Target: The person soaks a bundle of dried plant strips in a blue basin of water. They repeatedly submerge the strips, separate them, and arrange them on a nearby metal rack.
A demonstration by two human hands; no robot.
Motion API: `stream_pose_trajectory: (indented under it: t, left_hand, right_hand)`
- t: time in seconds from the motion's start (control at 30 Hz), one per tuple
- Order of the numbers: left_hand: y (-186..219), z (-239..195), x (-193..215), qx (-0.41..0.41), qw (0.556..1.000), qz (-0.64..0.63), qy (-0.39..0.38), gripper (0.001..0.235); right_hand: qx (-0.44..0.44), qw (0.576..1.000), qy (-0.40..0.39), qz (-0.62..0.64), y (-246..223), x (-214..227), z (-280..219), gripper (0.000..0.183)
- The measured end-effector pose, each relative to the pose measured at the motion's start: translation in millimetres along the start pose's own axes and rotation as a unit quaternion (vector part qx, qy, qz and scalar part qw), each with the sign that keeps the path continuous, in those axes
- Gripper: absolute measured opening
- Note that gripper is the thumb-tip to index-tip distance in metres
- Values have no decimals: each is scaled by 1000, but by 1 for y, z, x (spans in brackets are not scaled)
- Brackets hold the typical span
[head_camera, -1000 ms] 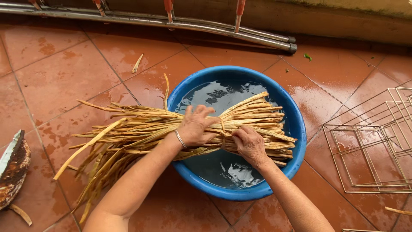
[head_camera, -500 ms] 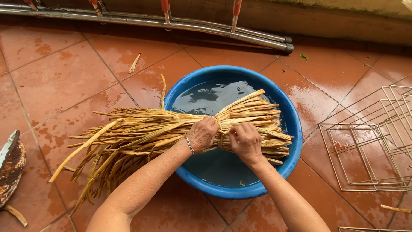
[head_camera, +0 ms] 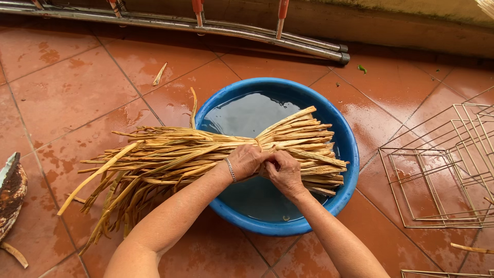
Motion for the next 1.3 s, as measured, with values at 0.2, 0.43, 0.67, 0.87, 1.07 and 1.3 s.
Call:
stream_pose_trajectory:
  t: [0.2, 0.43, 0.67, 0.87, 1.07, 1.3]
  left_hand:
    - [-15, -4, -13, 26, 1000, 0, -4, 9]
    - [-43, -10, -8, 148, 985, -77, 49, 8]
    - [-16, -6, -17, 19, 997, 69, 30, 23]
    - [-29, -9, -28, 10, 996, 74, 38, 12]
    - [-23, -10, -25, 8, 996, 81, 37, 14]
    - [-17, -15, -16, 4, 999, 4, 54, 12]
  right_hand:
    - [-81, 995, -6, -54, 19, -2, -3, 13]
    - [-133, 990, -37, -3, 28, -11, 0, 9]
    - [-53, 997, -10, 62, 7, -3, 9, 12]
    - [45, 999, -6, -19, -4, -3, 9, 13]
    - [-51, 998, -1, 46, 20, -7, 6, 9]
    - [-107, 982, -154, -10, 32, -26, 0, 17]
Point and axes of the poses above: each hand's wrist, its own z-axis towards the middle knuckle, its own x-axis out of the back of the hand, y = z × x, the point moved 10 cm from there along z, towards the middle knuckle, and after that the axes turned 8 degrees about -z, right-handed, at the moved point
